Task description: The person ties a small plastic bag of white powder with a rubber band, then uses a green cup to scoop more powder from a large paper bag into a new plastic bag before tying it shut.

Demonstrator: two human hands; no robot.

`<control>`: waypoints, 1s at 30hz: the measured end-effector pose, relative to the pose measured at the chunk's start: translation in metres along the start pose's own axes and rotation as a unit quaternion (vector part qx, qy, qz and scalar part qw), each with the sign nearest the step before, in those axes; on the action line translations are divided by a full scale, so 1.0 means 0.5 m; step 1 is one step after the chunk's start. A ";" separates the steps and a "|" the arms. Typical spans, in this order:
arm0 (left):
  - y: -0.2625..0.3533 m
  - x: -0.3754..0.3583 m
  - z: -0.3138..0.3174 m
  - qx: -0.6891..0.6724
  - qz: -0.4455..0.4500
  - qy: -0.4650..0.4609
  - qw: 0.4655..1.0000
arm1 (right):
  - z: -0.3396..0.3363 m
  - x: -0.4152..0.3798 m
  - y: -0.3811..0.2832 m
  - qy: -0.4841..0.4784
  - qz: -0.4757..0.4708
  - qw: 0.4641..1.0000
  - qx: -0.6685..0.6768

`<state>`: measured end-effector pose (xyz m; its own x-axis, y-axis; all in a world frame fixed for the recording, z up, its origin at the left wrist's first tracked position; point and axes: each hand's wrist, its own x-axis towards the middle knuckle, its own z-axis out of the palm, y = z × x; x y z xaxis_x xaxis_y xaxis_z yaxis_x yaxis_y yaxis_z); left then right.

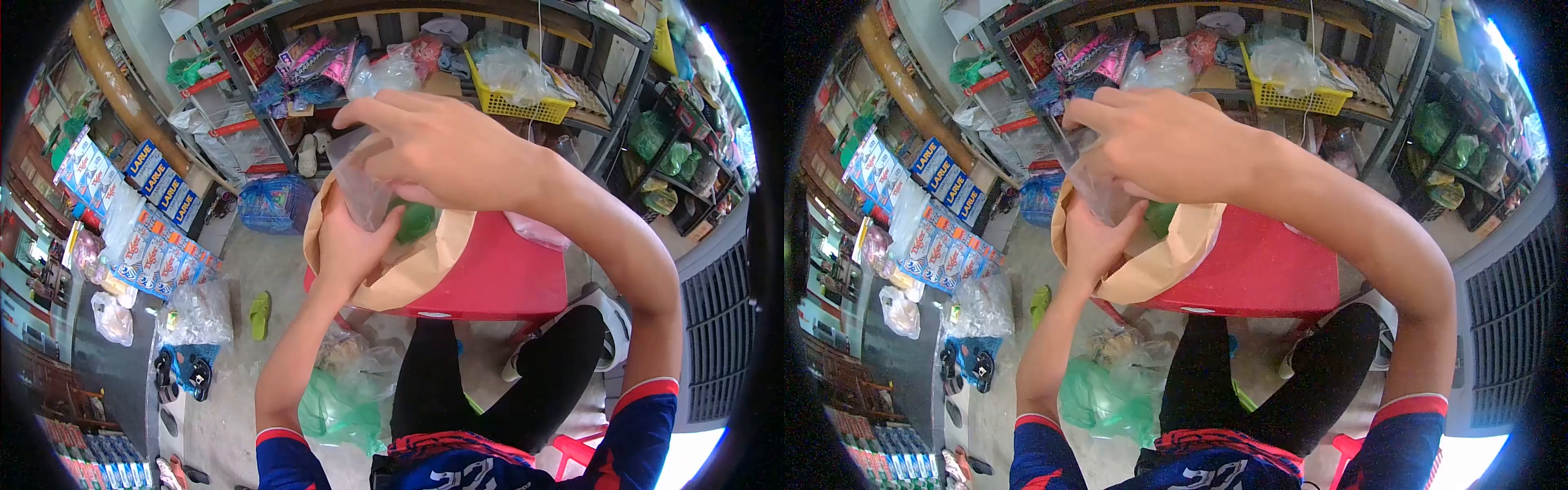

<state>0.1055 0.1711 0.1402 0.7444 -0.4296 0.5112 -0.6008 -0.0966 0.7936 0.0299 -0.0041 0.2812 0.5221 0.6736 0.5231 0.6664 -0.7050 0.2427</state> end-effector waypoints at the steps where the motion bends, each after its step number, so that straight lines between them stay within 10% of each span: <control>1: -0.002 0.001 0.002 -0.014 0.023 0.006 1.000 | 0.001 -0.001 -0.002 -0.011 0.000 1.000 0.008; 13: -0.037 -0.004 -0.023 -0.068 0.038 -0.034 0.996 | 0.036 0.000 -0.018 0.082 0.050 0.988 0.122; 21: 0.014 -0.035 -0.010 0.052 -0.003 0.020 0.998 | 0.077 -0.012 0.013 -0.437 0.200 0.874 0.076; 27: 0.000 -0.045 0.004 0.095 -0.009 0.026 0.995 | 0.271 0.007 0.047 -0.510 0.148 0.848 -0.002; 30: 0.000 -0.049 0.007 0.151 -0.002 0.040 0.988 | 0.297 -0.001 0.047 -0.334 0.128 0.934 0.011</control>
<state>0.0863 0.1784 0.1265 0.7610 -0.3564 0.5420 -0.6475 -0.3671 0.6678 0.1241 0.0118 0.1653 0.8763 0.4771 -0.0666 0.4814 -0.8621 0.1584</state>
